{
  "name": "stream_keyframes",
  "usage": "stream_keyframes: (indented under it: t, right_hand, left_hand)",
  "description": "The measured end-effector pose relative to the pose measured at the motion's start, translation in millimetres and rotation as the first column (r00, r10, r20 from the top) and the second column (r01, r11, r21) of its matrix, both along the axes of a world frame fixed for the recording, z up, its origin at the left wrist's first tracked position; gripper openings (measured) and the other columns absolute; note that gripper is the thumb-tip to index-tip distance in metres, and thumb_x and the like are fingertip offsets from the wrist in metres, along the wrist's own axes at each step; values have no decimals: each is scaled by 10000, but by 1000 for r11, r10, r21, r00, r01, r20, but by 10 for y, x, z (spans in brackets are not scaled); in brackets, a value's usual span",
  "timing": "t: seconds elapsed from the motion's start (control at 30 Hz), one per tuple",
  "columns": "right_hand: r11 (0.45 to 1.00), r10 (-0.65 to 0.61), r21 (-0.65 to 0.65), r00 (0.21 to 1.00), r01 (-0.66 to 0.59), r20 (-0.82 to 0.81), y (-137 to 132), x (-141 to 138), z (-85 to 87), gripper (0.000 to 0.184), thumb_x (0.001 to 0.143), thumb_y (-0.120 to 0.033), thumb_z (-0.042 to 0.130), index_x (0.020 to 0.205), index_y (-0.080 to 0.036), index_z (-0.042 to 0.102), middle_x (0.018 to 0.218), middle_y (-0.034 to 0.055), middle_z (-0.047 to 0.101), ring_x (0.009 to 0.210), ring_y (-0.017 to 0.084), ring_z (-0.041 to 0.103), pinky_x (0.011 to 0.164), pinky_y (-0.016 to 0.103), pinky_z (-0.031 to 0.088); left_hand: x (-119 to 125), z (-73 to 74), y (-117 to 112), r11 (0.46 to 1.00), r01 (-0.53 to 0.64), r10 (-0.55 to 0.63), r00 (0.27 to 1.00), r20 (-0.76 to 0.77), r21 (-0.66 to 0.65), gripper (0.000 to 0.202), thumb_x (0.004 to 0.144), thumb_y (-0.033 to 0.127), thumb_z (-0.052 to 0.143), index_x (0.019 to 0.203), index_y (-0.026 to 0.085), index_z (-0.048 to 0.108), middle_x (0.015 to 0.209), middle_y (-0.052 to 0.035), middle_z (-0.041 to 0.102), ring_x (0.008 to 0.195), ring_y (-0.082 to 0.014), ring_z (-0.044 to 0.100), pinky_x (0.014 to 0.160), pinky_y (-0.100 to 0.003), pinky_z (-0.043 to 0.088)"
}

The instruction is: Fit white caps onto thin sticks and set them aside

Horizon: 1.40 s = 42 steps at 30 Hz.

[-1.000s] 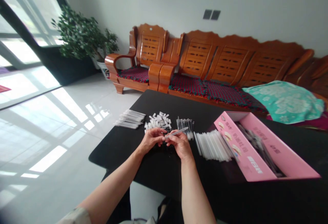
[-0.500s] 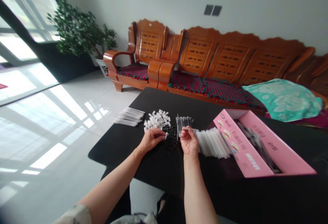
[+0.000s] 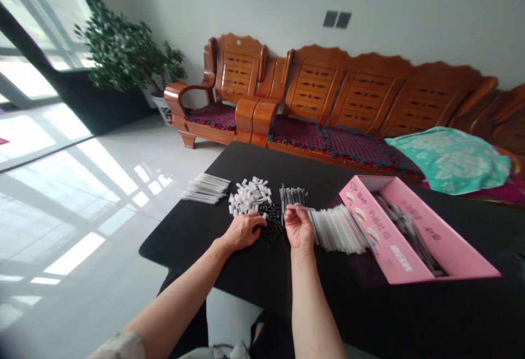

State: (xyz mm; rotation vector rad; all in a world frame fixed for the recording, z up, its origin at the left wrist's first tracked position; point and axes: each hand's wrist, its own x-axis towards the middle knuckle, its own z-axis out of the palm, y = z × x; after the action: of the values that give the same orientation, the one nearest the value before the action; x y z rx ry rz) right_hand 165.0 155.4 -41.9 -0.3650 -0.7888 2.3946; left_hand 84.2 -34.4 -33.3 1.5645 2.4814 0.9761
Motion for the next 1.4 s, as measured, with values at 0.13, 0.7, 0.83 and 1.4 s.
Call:
stream_keyframes:
  t: [0.13,0.7,0.83,1.4]
  right_hand:
    - [1000,6,14,1000,-6,-11,-13,-5,-16,100,692,-166,753,790,-183,735,724,42,762,587,105,677,536,176,553]
    - [996,42,80,999,-43,9,-73,-5,0,118,694,-199,779,804,-207,735,723,17,760,581,102,677,535,182,559]
    - [986,86,144,996,-85,1,-133,-8,49,153,689,-212,791,827,-203,728,732,19,763,565,100,674,517,177,557]
    - [895,204,376,970,-241,135,-276,-9,104,145,744,-218,765,856,-184,679,741,29,742,559,141,685,523,225,571]
  left_hand:
    - [-6,-20,8,1000,9,-9,1000,3,9,260,777,126,540,962,232,689,928,-16,652,781,-162,622,685,-243,459]
    - [-111,-18,52,835,-307,-183,628,756,457,192,722,258,737,828,127,645,593,-9,643,503,-125,596,519,-226,484]
    - [-55,24,120,751,-432,-317,427,847,499,306,669,318,810,799,104,633,626,-51,693,573,-164,673,578,-261,551]
    - [51,69,172,762,-385,-403,348,847,521,346,693,368,814,818,92,646,681,-75,721,597,-161,685,581,-250,560]
